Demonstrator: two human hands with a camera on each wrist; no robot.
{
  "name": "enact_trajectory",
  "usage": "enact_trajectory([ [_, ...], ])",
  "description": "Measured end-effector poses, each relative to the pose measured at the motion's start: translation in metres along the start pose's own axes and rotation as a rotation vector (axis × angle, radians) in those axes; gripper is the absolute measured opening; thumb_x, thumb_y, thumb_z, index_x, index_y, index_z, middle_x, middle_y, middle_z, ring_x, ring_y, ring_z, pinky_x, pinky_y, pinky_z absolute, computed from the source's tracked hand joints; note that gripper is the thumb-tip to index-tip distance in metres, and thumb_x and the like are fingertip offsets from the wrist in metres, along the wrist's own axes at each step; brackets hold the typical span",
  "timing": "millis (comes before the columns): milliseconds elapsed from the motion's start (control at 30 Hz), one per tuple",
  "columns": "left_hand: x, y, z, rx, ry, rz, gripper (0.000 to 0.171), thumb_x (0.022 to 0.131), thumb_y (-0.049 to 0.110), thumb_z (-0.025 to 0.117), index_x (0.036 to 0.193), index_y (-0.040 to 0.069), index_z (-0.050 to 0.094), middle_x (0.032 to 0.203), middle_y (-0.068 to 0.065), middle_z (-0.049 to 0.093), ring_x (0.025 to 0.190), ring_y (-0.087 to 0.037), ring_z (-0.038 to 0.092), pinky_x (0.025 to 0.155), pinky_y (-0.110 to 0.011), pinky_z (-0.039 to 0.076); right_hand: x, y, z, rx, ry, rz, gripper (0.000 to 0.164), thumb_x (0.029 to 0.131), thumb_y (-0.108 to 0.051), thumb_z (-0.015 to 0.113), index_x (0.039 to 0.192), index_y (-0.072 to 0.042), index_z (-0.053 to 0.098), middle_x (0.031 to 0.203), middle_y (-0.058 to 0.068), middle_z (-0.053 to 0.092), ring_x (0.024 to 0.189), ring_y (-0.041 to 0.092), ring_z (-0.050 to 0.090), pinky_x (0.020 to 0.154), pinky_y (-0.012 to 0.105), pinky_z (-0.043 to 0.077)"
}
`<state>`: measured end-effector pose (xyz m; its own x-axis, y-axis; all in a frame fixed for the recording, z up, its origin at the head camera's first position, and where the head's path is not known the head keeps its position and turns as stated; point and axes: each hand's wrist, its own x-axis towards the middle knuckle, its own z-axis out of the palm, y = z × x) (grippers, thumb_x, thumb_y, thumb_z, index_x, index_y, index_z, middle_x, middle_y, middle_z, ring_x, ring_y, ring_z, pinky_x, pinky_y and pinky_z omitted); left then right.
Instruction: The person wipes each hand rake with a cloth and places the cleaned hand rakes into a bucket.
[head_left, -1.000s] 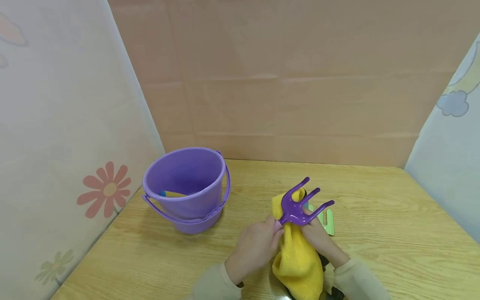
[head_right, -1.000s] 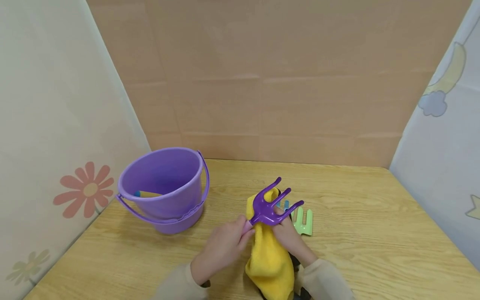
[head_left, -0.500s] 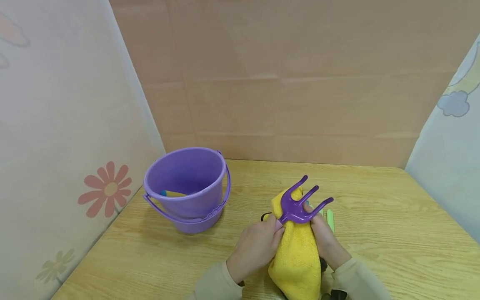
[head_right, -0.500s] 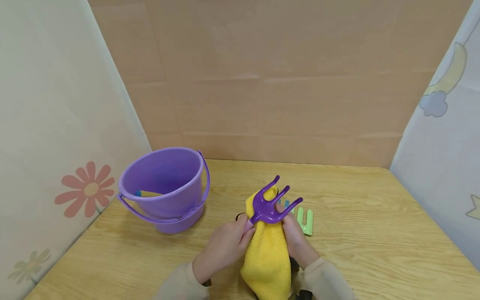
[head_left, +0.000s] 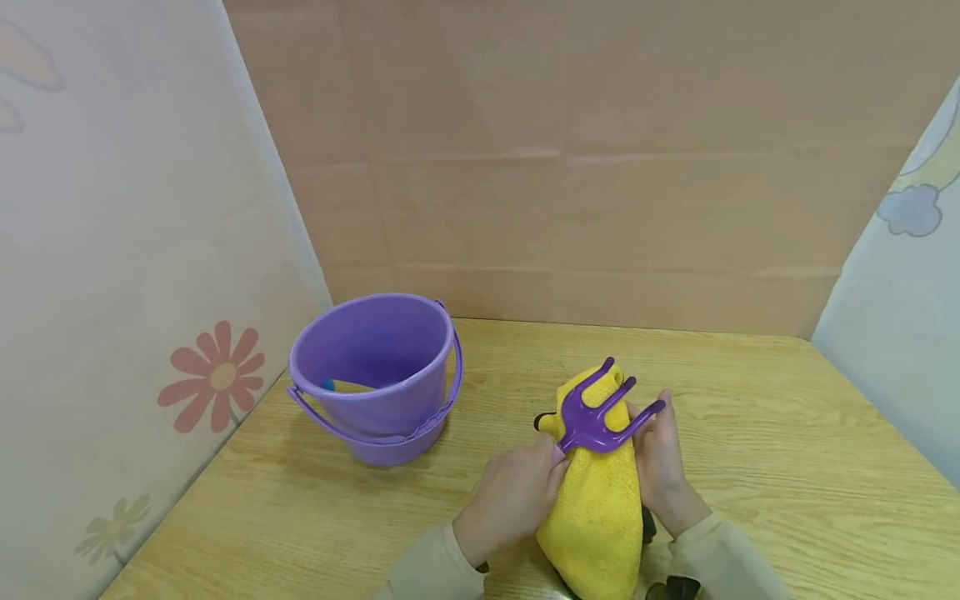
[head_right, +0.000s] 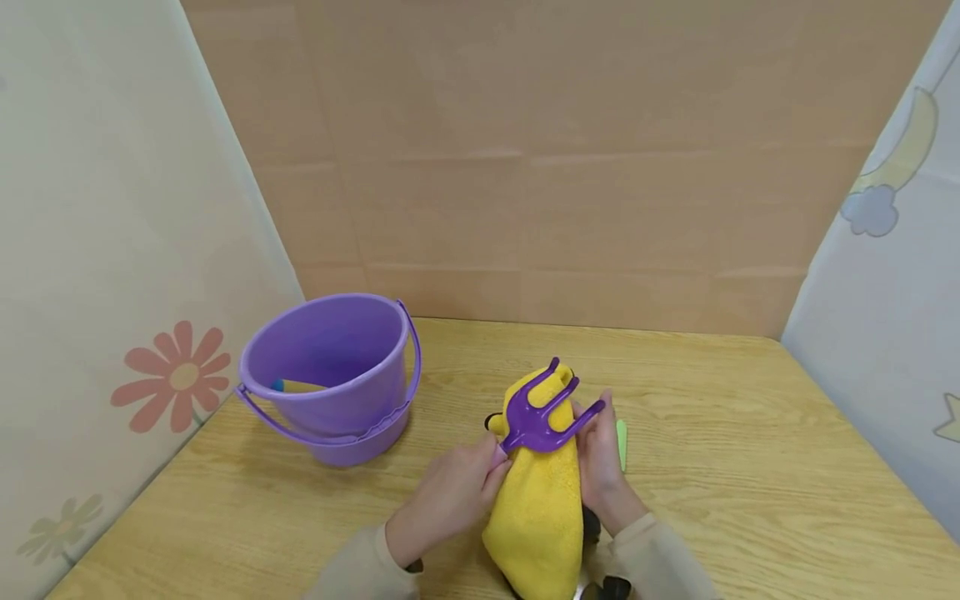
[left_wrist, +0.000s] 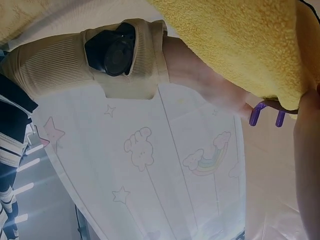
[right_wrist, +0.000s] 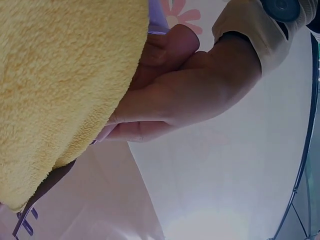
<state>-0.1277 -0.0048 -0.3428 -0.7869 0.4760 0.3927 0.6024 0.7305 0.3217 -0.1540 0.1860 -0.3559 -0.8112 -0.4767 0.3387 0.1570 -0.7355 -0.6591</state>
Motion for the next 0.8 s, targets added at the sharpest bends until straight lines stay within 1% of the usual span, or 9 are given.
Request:
enact_trajectory([
  [167,-0.0001,-0.0013,0.0005,0.006,-0.012,0.006,0.023,0.092,0.02,0.055,0.073,0.013,0.043,0.054,0.009,0.029,0.044,-0.002,0.028,0.037,-0.016,0.024,-0.0022,-0.0005,-0.0009,-0.042,0.036,-0.011,0.085,0.088,-0.065,0.003,0.121,-0.008,0.058,0.112,0.01,0.061,0.106,0.02,0.056,0.092,0.031,0.043],
  [267,-0.0004,-0.0019,-0.0002,-0.002,-0.027,-0.003,0.021,0.092,0.02,0.055,0.075,0.013,0.045,0.055,0.009,0.031,0.044,-0.002,0.03,0.038,-0.017,0.025,-0.0033,-0.0014,0.0009,-0.155,0.131,-0.005,0.079,0.088,-0.066,0.007,0.122,-0.012,0.054,0.113,0.003,0.06,0.107,0.015,0.055,0.092,0.029,0.042],
  [400,-0.0014,-0.0027,-0.0016,-0.017,-0.046,-0.028,0.018,0.092,0.021,0.056,0.078,0.012,0.049,0.056,0.009,0.034,0.046,-0.003,0.032,0.04,-0.017,0.027,-0.0035,-0.0039,0.003,-0.392,0.323,0.041,0.074,0.09,-0.062,0.006,0.144,-0.012,0.018,0.114,-0.012,0.054,0.108,0.003,0.051,0.092,0.022,0.04],
  [467,-0.0018,-0.0031,-0.0021,-0.017,-0.053,-0.04,0.018,0.092,0.021,0.056,0.078,0.012,0.049,0.056,0.008,0.035,0.046,-0.003,0.032,0.04,-0.017,0.028,-0.003,-0.0054,0.0027,-0.456,0.366,0.053,0.075,0.092,-0.058,0.005,0.145,-0.006,-0.002,0.116,-0.015,0.051,0.109,0.0,0.048,0.093,0.02,0.038],
  [533,-0.0023,-0.0039,-0.0021,-0.014,-0.056,-0.05,0.018,0.092,0.022,0.056,0.078,0.012,0.049,0.057,0.008,0.036,0.046,-0.004,0.033,0.04,-0.018,0.028,-0.0027,-0.0063,0.0012,-0.445,0.365,0.052,0.07,0.095,-0.053,0.007,0.146,-0.006,0.007,0.117,-0.013,0.05,0.11,0.001,0.048,0.093,0.02,0.038],
  [567,-0.0025,-0.0043,-0.0022,-0.012,-0.058,-0.053,0.019,0.092,0.022,0.056,0.078,0.012,0.049,0.057,0.008,0.036,0.046,-0.004,0.033,0.04,-0.019,0.028,-0.0024,-0.0067,0.0004,-0.419,0.356,0.044,0.064,0.096,-0.051,0.008,0.144,-0.009,0.019,0.117,-0.01,0.052,0.109,0.003,0.049,0.093,0.021,0.039],
  [667,-0.003,-0.0051,-0.0022,-0.009,-0.064,-0.067,0.019,0.092,0.023,0.055,0.078,0.013,0.048,0.057,0.008,0.036,0.046,-0.004,0.034,0.04,-0.019,0.029,-0.0011,-0.0065,-0.0016,-0.36,0.355,-0.008,0.047,0.1,-0.041,0.014,0.122,-0.017,0.048,0.111,-0.005,0.054,0.105,0.007,0.052,0.09,0.023,0.042],
  [700,-0.003,-0.0052,-0.0023,-0.005,-0.065,-0.073,0.019,0.092,0.023,0.055,0.077,0.013,0.048,0.057,0.008,0.036,0.046,-0.005,0.034,0.04,-0.019,0.029,-0.0008,-0.0063,-0.0021,-0.349,0.373,-0.03,0.042,0.101,-0.038,0.018,0.113,-0.019,0.052,0.109,-0.005,0.055,0.103,0.007,0.053,0.089,0.023,0.043],
  [800,-0.0032,-0.0049,-0.0029,0.01,-0.066,-0.09,0.02,0.092,0.022,0.055,0.076,0.013,0.047,0.056,0.007,0.036,0.045,-0.004,0.034,0.038,-0.019,0.029,-0.0002,-0.0057,-0.0025,-0.374,0.453,-0.102,0.032,0.101,-0.03,0.027,0.106,-0.021,0.058,0.105,-0.007,0.057,0.1,0.004,0.054,0.087,0.02,0.044],
])
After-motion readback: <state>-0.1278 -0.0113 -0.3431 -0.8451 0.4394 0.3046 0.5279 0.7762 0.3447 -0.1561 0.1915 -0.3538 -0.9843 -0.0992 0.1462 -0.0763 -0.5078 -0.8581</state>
